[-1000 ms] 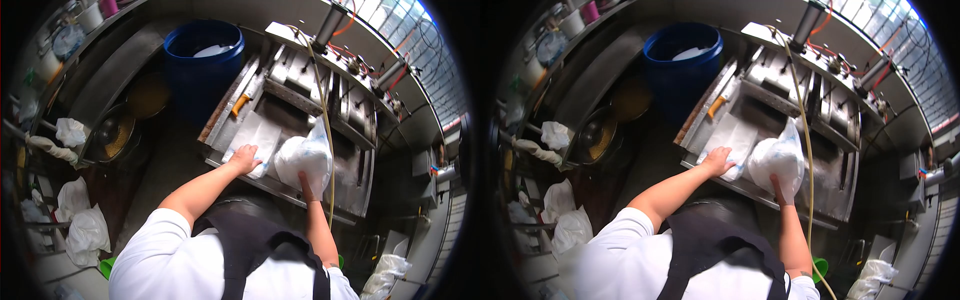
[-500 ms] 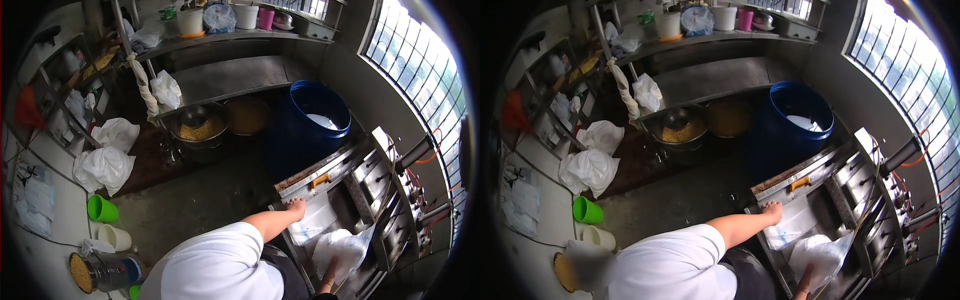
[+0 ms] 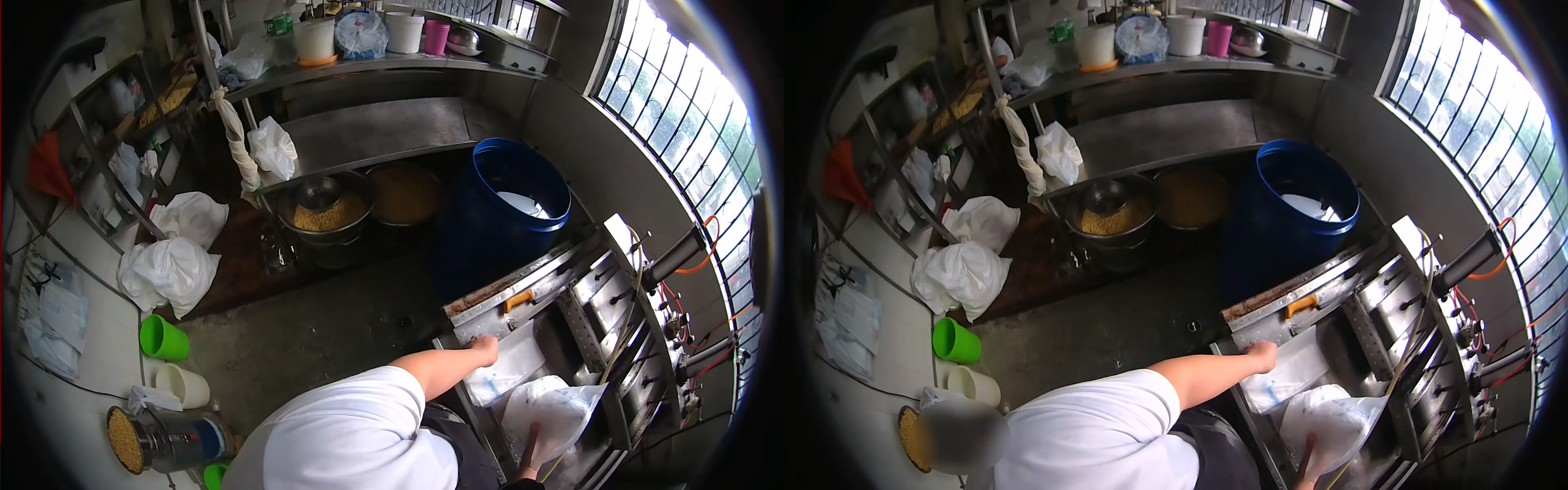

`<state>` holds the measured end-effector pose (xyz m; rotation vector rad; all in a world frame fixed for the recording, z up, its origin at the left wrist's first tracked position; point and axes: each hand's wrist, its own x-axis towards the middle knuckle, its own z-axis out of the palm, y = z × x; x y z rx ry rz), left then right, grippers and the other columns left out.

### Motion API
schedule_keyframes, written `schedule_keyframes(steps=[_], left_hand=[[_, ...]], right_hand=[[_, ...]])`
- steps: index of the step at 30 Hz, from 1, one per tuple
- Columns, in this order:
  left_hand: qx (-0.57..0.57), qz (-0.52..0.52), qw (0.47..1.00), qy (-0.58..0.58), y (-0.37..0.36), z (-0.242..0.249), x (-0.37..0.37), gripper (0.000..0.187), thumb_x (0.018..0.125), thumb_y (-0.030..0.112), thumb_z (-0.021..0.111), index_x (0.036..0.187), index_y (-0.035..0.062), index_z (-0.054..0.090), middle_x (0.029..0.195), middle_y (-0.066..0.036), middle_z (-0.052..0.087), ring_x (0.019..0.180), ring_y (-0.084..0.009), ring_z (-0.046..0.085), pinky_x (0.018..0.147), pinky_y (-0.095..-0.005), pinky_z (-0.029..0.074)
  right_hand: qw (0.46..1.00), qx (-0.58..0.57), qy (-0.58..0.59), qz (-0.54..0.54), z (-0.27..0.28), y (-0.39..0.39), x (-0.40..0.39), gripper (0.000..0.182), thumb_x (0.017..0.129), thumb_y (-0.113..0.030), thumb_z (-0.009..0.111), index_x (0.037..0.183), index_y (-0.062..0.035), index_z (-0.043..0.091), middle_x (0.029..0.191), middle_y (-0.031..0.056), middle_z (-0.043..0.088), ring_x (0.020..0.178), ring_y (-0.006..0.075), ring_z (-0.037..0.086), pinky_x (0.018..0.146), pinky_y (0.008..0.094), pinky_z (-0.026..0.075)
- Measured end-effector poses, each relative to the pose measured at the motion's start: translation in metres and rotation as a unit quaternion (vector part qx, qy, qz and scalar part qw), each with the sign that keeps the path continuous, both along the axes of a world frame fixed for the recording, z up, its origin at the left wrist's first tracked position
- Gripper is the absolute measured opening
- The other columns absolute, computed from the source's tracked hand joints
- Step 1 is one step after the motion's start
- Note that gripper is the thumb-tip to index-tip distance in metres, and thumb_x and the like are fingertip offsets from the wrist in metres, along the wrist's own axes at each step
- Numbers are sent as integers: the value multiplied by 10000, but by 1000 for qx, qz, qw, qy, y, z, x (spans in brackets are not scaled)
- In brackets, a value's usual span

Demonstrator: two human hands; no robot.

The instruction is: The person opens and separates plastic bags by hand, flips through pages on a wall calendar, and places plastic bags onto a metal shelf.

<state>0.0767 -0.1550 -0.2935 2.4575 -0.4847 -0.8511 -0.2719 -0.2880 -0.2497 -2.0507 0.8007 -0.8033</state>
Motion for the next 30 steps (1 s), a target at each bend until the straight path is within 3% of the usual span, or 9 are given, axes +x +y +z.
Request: schedule_keyframes(steps=[2, 5, 6, 8, 12, 19, 24, 27, 30], left_hand=[[-52, 15, 994, -99, 13, 19, -11, 337, 938, 110, 594, 1239, 109, 746, 1345, -187, 701, 1267, -449, 645, 1068, -544, 514], [-65, 5, 989, -131, 19, 30, -18, 351, 912, 115, 609, 1241, 104, 733, 1318, -202, 708, 1243, -444, 659, 1048, -550, 525], [-64, 6, 989, -132, 21, 32, -15, 351, 912, 115, 609, 1241, 104, 733, 1318, -202, 708, 1243, -444, 659, 1048, -550, 525], [-90, -58, 994, -16, 22, 37, -6, 364, 890, 110, 611, 1235, 72, 722, 1298, -221, 707, 1225, -436, 667, 1048, -527, 524], [-97, -86, 992, -11, 26, 47, -10, 378, 882, 96, 598, 1240, 36, 702, 1270, -241, 708, 1200, -431, 674, 1039, -501, 528], [-238, -49, 969, -37, 8, 89, -46, 345, 938, 109, 529, 1244, 2, 648, 1215, -330, 685, 1178, -474, 664, 1010, -530, 518], [-285, -25, 957, 46, -5, 116, -79, 327, 968, 151, 516, 1229, -14, 626, 1181, -320, 696, 1159, -473, 668, 988, -503, 520], [-234, -32, 969, 67, 4, 99, -87, 347, 956, 154, 528, 1244, -13, 624, 1199, -289, 708, 1170, -451, 675, 999, -489, 521], [-238, 18, 965, 109, 18, 82, -88, 399, 931, 144, 551, 1295, -4, 622, 1283, -285, 683, 1233, -430, 655, 1029, -486, 510]], right_hand=[[1000, 15, 0, 2, 1, 0, 1, 874, 926, -432, 800, 1554, 40, 417, 1520, 215, 518, 1391, 360, 491, 1186, 443, 362], [999, 31, -4, 7, 3, -2, 3, 863, 919, -427, 805, 1544, 35, 429, 1505, 212, 529, 1378, 360, 501, 1176, 446, 372], [999, 35, -5, 9, 3, -2, 5, 860, 917, -426, 807, 1541, 33, 433, 1500, 211, 532, 1374, 360, 505, 1172, 447, 376], [999, 43, -5, 14, 5, -4, 6, 853, 913, -422, 811, 1534, 30, 441, 1490, 209, 540, 1365, 360, 511, 1165, 448, 383], [998, 57, -11, 27, 7, -6, 13, 839, 905, -416, 818, 1522, 24, 458, 1470, 205, 554, 1348, 360, 524, 1150, 452, 397], [991, 116, -22, 68, 13, -9, 20, 815, 890, -404, 831, 1499, 13, 486, 1435, 198, 579, 1318, 360, 547, 1125, 458, 421], [948, 295, -9, 120, 22, 6, 31, 798, 880, -396, 840, 1483, 5, 507, 1410, 194, 597, 1296, 360, 564, 1107, 462, 439], [896, 420, 11, 143, 30, 20, 41, 788, 873, -391, 846, 1474, 0, 519, 1395, 191, 607, 1283, 360, 574, 1097, 465, 449], [873, 461, 27, 160, 39, 30, 53, 778, 867, -386, 851, 1464, -5, 531, 1380, 188, 618, 1271, 360, 584, 1086, 468, 460]])
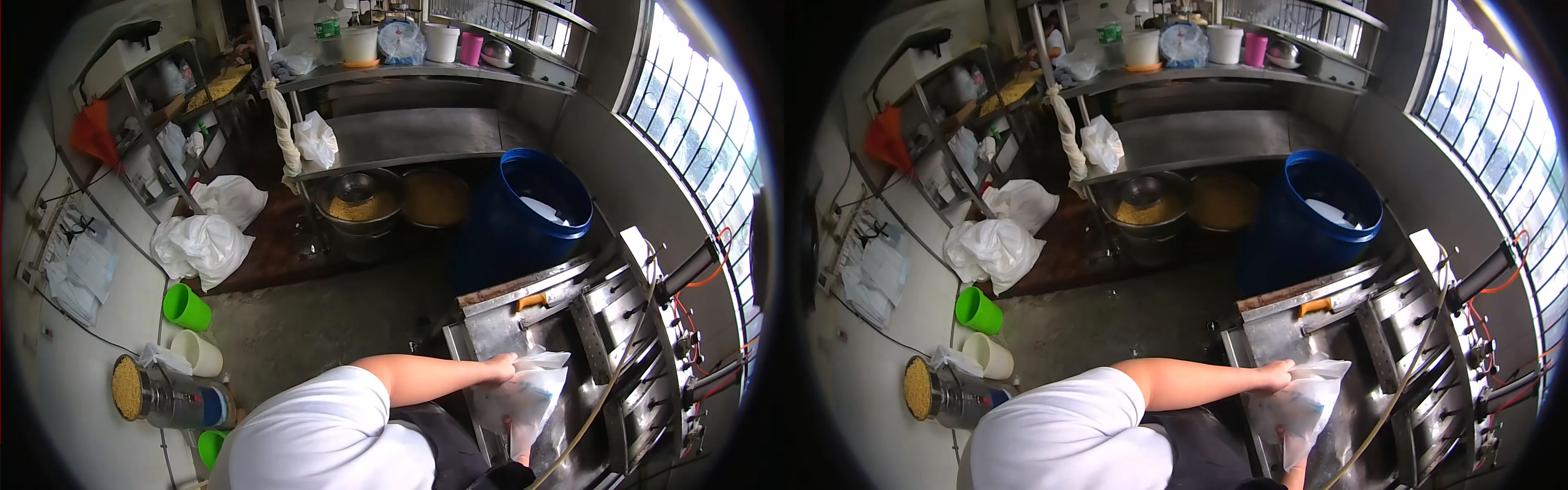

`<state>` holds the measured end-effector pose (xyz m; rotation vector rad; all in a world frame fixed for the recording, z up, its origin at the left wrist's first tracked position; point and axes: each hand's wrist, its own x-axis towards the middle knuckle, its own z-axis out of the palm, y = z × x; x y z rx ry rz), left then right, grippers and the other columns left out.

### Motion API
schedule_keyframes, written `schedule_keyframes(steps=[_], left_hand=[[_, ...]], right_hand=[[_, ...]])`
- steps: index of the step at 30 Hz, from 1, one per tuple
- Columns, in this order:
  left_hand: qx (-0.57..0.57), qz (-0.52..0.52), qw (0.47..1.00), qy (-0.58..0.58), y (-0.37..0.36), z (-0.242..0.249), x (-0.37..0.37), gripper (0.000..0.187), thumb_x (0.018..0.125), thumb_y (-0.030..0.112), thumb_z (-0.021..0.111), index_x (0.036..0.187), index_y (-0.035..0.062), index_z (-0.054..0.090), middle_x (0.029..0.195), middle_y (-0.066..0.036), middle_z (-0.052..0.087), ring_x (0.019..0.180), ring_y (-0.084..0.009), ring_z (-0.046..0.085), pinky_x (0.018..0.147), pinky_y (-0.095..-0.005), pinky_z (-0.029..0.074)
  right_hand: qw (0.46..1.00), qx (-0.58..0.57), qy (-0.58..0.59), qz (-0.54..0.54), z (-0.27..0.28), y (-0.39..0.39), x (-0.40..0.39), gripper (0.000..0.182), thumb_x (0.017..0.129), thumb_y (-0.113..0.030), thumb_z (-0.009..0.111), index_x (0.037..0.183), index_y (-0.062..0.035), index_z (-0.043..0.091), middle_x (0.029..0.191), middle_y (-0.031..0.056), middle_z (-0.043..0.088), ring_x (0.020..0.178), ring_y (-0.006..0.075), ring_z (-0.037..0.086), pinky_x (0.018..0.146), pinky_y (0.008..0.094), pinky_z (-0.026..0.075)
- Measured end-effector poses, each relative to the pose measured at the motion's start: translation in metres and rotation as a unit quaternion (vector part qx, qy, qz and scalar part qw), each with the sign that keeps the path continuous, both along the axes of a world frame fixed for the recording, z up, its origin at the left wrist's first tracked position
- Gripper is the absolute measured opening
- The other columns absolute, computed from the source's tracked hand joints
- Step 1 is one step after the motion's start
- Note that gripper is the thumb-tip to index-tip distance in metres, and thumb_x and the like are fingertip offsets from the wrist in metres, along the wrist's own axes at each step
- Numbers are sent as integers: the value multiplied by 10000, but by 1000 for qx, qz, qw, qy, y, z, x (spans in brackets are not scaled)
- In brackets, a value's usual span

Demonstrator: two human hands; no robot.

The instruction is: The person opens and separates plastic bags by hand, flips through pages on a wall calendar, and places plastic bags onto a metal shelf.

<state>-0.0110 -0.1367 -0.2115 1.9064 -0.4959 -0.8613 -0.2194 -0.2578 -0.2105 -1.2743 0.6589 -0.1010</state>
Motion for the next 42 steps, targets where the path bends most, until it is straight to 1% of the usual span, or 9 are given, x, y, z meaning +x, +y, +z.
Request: schedule_keyframes(steps=[4, 6, 7, 10, 15, 22, 27, 34, 42], left_hand=[[-4, 50, 998, 32, 9, -22, -2, 436, 937, 156, 565, 1341, 1, 617, 1351, -286, 653, 1295, -417, 625, 1048, -478, 503], [8, 37, 998, 42, 16, -16, 3, 434, 957, 189, 571, 1346, 2, 620, 1359, -273, 656, 1300, -408, 625, 1048, -476, 504], [24, 24, 998, 51, 25, -5, 6, 435, 977, 222, 577, 1350, 3, 623, 1368, -261, 658, 1305, -398, 626, 1048, -474, 504], [62, -19, 997, 51, 60, 37, 17, 462, 1006, 307, 595, 1367, 21, 629, 1382, -235, 661, 1290, -375, 640, 1041, -473, 506], [31, -14, 999, 41, 151, 102, 49, 472, 1002, 356, 616, 1342, 32, 660, 1332, -214, 693, 1218, -324, 686, 973, -455, 538], [24, 40, 995, 83, 263, 64, 100, 362, 965, 240, 624, 1209, -5, 733, 1154, -206, 753, 1090, -300, 724, 920, -443, 550], [-46, 135, 965, 222, 339, -8, 127, 312, 961, 140, 582, 1151, -37, 756, 1125, -182, 754, 1050, -298, 719, 895, -479, 561], [-115, 249, 908, 317, 436, -12, 140, 349, 947, 124, 579, 1188, -73, 737, 1150, -225, 751, 973, -342, 753, 800, -508, 602], [-54, 389, 908, 144, 512, -38, 155, 410, 945, 111, 524, 1267, -62, 709, 1204, -237, 743, 1124, -342, 710, 944, -474, 542]], right_hand=[[1000, 0, 3, 17, 2, 4, 14, 768, 861, -381, 857, 1455, -10, 544, 1366, 185, 629, 1258, 360, 593, 1075, 470, 470], [872, -451, -165, 97, -14, -6, 17, 641, 893, -417, 819, 1344, -7, 622, 1235, 174, 671, 1138, 355, 630, 986, 472, 503], [869, -456, -167, 99, -1, 4, 21, 641, 893, -417, 819, 1344, -7, 622, 1235, 174, 671, 1138, 355, 630, 986, 472, 503], [902, -371, -214, 57, 21, 34, 32, 695, 925, -445, 782, 1396, 19, 571, 1288, 181, 648, 1191, 345, 607, 1038, 438, 480], [990, 137, 9, 43, 15, 68, 51, 825, 962, -561, 720, 1493, 32, 506, 1462, 164, 585, 1305, 302, 553, 1175, 445, 381], [985, 122, 16, 118, 80, 179, 164, 662, 976, -421, 717, 1439, 19, 543, 1299, 180, 684, 1155, 367, 678, 1028, 508, 530], [972, 136, 94, 167, 67, 246, 228, 759, 907, -445, 798, 1444, 26, 540, 1344, 207, 653, 1222, 385, 634, 1056, 539, 492], [955, 68, 135, 254, 64, 316, 293, 774, 844, -484, 816, 1421, -21, 589, 1329, 168, 659, 1194, 342, 632, 1031, 501, 484], [899, 55, 153, 408, 57, 386, 370, 987, 792, -556, 891, 1451, 81, 524, 1400, 211, 621, 1275, 330, 602, 1097, 467, 460]])
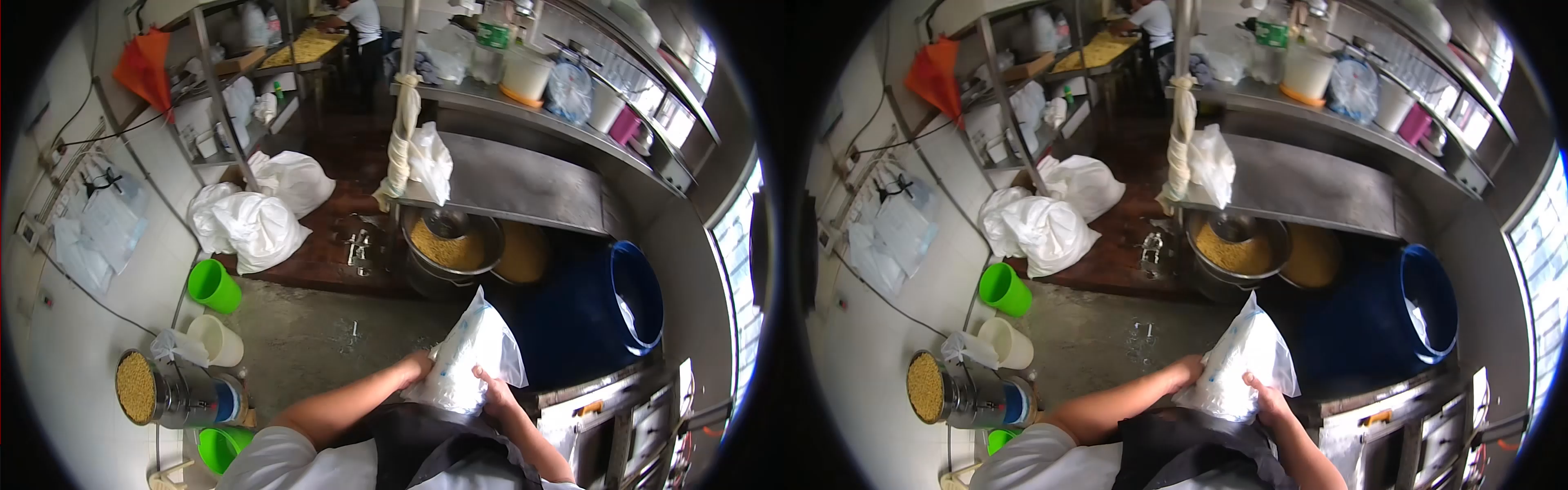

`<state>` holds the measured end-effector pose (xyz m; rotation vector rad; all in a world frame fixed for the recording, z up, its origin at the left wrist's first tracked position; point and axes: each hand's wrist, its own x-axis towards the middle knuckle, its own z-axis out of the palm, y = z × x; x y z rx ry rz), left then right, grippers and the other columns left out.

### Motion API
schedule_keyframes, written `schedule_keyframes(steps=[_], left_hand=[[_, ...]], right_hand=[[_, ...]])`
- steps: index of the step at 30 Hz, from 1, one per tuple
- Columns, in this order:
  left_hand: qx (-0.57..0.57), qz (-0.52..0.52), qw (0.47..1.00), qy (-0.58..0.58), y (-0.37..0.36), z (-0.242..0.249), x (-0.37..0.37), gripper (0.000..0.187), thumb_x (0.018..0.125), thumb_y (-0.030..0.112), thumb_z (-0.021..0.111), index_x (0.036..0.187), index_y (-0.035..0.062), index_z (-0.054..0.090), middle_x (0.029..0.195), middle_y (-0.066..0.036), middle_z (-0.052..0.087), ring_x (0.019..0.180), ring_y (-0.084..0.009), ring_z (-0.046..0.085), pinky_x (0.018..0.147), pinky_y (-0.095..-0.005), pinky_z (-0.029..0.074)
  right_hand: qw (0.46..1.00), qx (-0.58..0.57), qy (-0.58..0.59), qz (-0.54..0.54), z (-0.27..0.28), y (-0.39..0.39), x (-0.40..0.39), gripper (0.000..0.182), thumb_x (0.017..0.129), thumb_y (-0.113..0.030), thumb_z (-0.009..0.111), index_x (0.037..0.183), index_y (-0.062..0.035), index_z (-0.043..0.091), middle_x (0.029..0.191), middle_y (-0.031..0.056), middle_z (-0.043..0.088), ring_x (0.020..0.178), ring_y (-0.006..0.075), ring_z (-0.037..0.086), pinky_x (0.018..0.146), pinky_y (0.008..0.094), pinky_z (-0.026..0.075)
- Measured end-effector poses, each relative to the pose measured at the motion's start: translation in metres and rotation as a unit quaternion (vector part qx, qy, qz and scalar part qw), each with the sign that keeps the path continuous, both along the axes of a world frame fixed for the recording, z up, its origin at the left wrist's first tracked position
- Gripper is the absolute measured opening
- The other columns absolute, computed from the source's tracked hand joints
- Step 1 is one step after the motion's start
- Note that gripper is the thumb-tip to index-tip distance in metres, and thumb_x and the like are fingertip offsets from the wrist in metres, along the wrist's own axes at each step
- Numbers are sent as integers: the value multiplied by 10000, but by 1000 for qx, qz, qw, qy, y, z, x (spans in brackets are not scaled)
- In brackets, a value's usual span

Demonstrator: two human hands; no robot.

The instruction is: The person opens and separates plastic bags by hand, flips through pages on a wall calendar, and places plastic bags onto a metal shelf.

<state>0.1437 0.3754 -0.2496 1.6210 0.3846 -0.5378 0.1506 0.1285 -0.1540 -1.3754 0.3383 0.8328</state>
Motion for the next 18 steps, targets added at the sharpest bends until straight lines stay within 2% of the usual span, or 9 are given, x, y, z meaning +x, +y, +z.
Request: schedule_keyframes(steps=[3, 4, 6, 9, 10, 12, 14, 18], left_hand=[[-14, 27, 998, 47, 32, 23, 15, 390, 994, 87, 478, 1299, -35, 689, 1216, -196, 737, 1139, -291, 684, 974, -438, 534], [-9, 32, 998, 47, 39, 37, 19, 390, 994, 87, 478, 1299, -35, 689, 1216, -196, 737, 1139, -291, 684, 974, -438, 534], [5, 103, 994, 42, 53, 58, 38, 401, 952, 74, 494, 1261, -43, 722, 1203, -225, 744, 1104, -324, 708, 936, -465, 548], [-23, 131, 990, 35, 76, 51, 77, 400, 954, 68, 490, 1260, -42, 723, 1198, -214, 745, 1101, -317, 708, 937, -470, 548], [-45, 162, 985, 23, 77, 82, 86, 400, 952, 72, 493, 1260, -43, 720, 1199, -213, 744, 1092, -315, 710, 925, -481, 552], [-19, 163, 986, 26, 95, 60, 118, 396, 952, 74, 493, 1254, -48, 719, 1188, -214, 746, 1081, -320, 713, 913, -485, 557], [30, 172, 984, 23, 115, 10, 143, 390, 923, 69, 497, 1206, -69, 728, 1140, -225, 750, 1028, -322, 720, 855, -487, 566], [9, 187, 982, -3, 133, 10, 164, 391, 884, 67, 505, 1159, -86, 738, 1086, -234, 755, 978, -322, 724, 821, -479, 561]], right_hand=[[997, 11, 0, 80, -15, 24, 41, 1013, 799, -621, 866, 1415, 113, 539, 1346, 201, 652, 1223, 325, 636, 1060, 448, 484], [992, 38, 22, 119, -19, 31, 56, 1080, 774, -659, 870, 1454, 99, 511, 1407, 193, 622, 1298, 318, 589, 1117, 440, 443], [985, 74, 28, 156, -29, 50, 93, 1087, 773, -661, 870, 1470, 86, 499, 1426, 186, 611, 1318, 318, 573, 1135, 443, 430], [968, 129, 33, 213, -34, 78, 148, 1099, 778, -666, 862, 1511, 50, 465, 1475, 175, 578, 1364, 323, 533, 1182, 453, 389], [966, 131, 38, 218, -35, 87, 166, 1088, 788, -651, 861, 1522, 42, 455, 1472, 166, 578, 1357, 314, 538, 1183, 451, 390], [962, 144, 37, 230, -37, 103, 204, 1056, 811, -621, 857, 1534, 29, 445, 1469, 155, 574, 1348, 303, 545, 1178, 450, 401], [957, 155, 39, 243, -25, 119, 234, 1019, 835, -595, 849, 1537, 20, 442, 1468, 152, 573, 1347, 300, 546, 1172, 450, 410], [947, 162, 72, 269, -22, 143, 279, 948, 848, -532, 861, 1517, 5, 458, 1443, 164, 599, 1339, 321, 566, 1172, 477, 420]])
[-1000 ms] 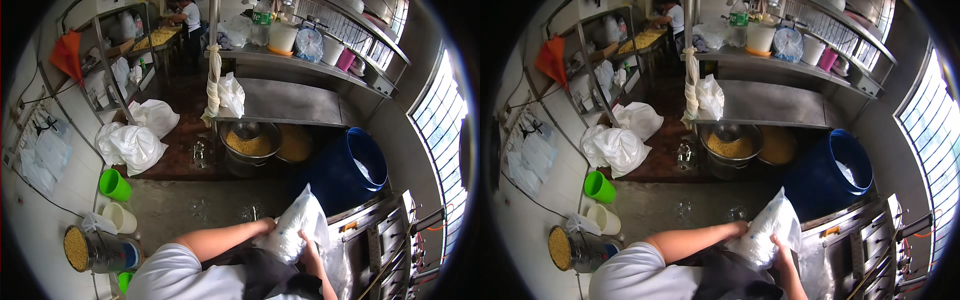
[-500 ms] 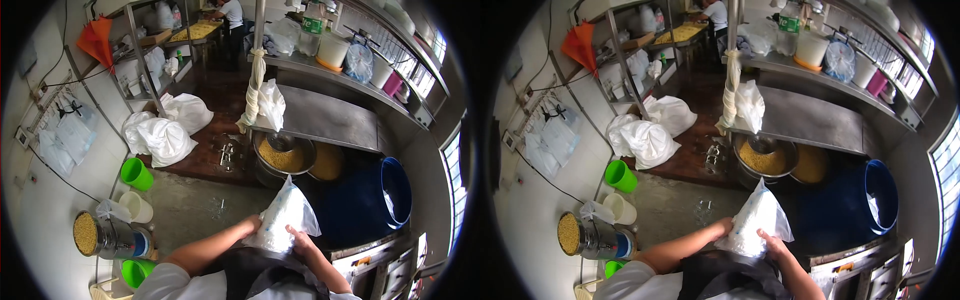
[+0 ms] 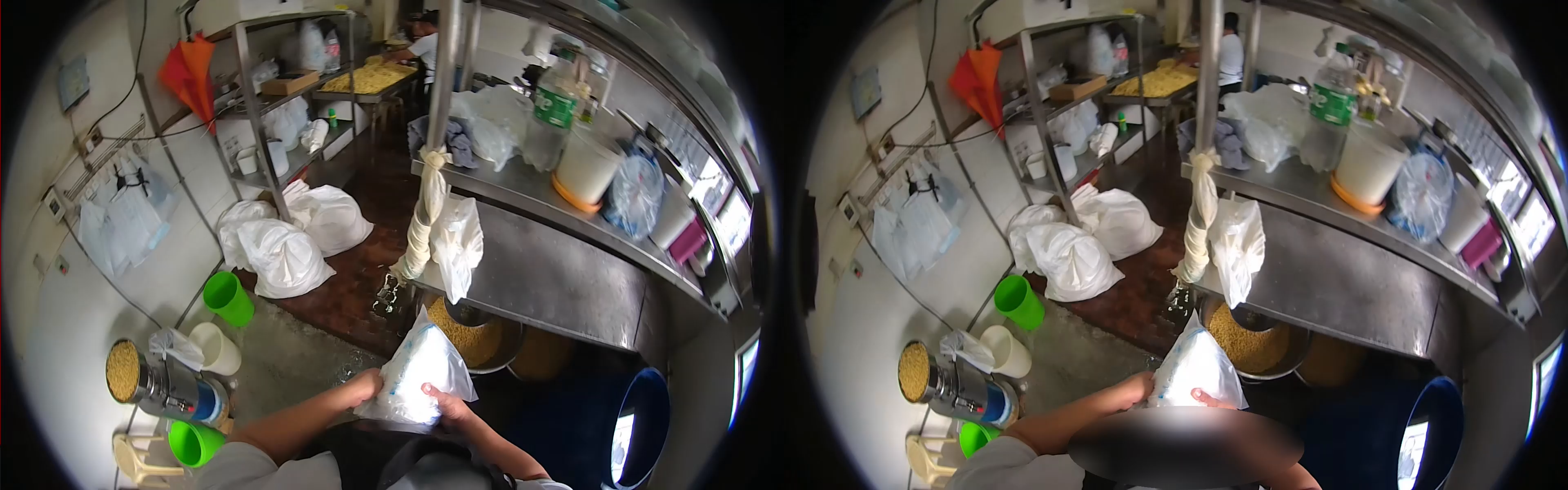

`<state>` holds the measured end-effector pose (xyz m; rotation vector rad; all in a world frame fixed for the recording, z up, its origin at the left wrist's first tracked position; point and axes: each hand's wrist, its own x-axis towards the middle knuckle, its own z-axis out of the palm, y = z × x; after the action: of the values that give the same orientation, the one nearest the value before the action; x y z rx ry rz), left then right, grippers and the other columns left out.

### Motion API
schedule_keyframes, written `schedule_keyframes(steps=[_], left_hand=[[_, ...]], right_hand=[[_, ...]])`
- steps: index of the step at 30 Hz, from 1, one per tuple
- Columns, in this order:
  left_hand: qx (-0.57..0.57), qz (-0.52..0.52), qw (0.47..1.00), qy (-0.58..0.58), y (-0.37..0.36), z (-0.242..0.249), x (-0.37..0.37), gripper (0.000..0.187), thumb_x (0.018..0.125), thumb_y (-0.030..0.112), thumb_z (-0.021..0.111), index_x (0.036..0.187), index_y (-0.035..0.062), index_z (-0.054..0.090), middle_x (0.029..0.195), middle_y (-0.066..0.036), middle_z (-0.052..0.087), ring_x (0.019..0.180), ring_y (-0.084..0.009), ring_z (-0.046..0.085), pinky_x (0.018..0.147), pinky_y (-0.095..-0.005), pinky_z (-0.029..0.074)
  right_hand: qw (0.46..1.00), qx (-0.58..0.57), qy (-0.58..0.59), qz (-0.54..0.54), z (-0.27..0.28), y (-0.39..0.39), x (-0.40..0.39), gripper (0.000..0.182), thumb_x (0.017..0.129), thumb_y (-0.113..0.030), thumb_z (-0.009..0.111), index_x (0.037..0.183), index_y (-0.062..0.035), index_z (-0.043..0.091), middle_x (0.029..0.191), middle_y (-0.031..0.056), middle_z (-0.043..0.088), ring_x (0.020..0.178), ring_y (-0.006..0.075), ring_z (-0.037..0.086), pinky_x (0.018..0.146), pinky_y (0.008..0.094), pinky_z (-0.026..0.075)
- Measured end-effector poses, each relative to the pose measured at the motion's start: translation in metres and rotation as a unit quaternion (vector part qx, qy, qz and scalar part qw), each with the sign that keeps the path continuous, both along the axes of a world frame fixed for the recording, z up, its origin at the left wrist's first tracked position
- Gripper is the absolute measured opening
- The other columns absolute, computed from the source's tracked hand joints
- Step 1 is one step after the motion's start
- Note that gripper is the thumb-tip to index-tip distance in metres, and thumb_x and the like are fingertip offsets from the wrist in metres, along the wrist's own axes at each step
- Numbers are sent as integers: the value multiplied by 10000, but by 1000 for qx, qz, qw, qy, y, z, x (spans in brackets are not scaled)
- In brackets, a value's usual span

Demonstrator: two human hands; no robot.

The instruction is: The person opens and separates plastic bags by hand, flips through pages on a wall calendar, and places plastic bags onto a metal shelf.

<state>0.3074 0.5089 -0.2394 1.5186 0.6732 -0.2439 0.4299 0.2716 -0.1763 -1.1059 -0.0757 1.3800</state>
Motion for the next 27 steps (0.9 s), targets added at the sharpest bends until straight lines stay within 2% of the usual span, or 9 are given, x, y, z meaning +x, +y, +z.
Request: schedule_keyframes(steps=[4, 9, 15, 16, 20, 22, 23, 25, 27], left_hand=[[10, 33, 999, 9, 17, -9, -2, 376, 847, 68, 525, 1099, -96, 751, 999, -228, 763, 890, -302, 734, 720, -453, 559], [-166, 106, 979, 41, 43, 26, -10, 425, 905, 27, 503, 1281, -70, 675, 1132, -217, 736, 967, -337, 756, 810, -486, 622], [-166, 233, 956, 58, 105, 64, -48, 470, 937, 25, 507, 1393, -68, 570, 1205, -225, 692, 1047, -374, 738, 868, -562, 619], [-208, 257, 944, 8, 126, 12, -65, 427, 932, 30, 521, 1343, -51, 609, 1175, -219, 702, 1036, -382, 738, 869, -574, 620], [-236, 308, 919, -75, 174, 27, -143, 386, 932, 47, 532, 1293, -43, 634, 1132, -189, 720, 1034, -349, 733, 893, -549, 603], [36, 400, 916, -13, 194, 8, -179, 342, 937, 61, 516, 1234, -40, 652, 1076, -219, 726, 1025, -377, 721, 912, -516, 563], [37, 395, 918, -11, 203, 2, -201, 342, 937, 61, 516, 1234, -40, 652, 1076, -219, 726, 1025, -377, 721, 912, -516, 563], [360, 342, 862, 104, 215, -2, -241, 312, 957, 110, 509, 1188, -44, 650, 1057, -277, 700, 1025, -431, 689, 912, -489, 523], [357, 374, 848, 111, 221, -5, -274, 305, 964, 135, 511, 1170, -43, 649, 1055, -300, 684, 1028, -463, 673, 900, -494, 517]], right_hand=[[1000, 1, 13, 28, -11, 31, 25, 918, 869, -508, 847, 1521, 1, 446, 1441, 169, 601, 1329, 331, 577, 1162, 492, 435], [997, -25, 38, 57, -17, 71, 42, 854, 895, -486, 818, 1515, -22, 460, 1420, 173, 612, 1302, 342, 600, 1147, 511, 455], [996, -13, 49, 67, -38, 122, 44, 837, 903, -491, 804, 1526, -56, 454, 1423, 162, 615, 1301, 352, 602, 1141, 538, 463], [996, -33, 53, 67, -28, 133, 41, 862, 902, -498, 804, 1543, -59, 429, 1436, 165, 606, 1317, 364, 591, 1149, 554, 456], [996, -43, 20, 73, -32, 172, 33, 903, 898, -517, 807, 1563, -65, 399, 1471, 175, 582, 1350, 384, 569, 1159, 571, 444], [995, -45, 22, 82, -27, 195, 26, 927, 876, -507, 828, 1556, -41, 404, 1468, 189, 579, 1342, 385, 575, 1149, 578, 449], [994, -54, 21, 89, -25, 202, 23, 951, 855, -497, 848, 1549, -18, 409, 1466, 202, 576, 1334, 386, 580, 1139, 584, 453], [994, -59, 32, 91, -42, 221, 19, 939, 866, -487, 846, 1549, -14, 410, 1468, 206, 572, 1337, 388, 576, 1141, 581, 450], [992, -67, 9, 110, -42, 242, 14, 912, 885, -482, 836, 1543, -9, 418, 1465, 210, 572, 1334, 387, 577, 1142, 577, 448]])
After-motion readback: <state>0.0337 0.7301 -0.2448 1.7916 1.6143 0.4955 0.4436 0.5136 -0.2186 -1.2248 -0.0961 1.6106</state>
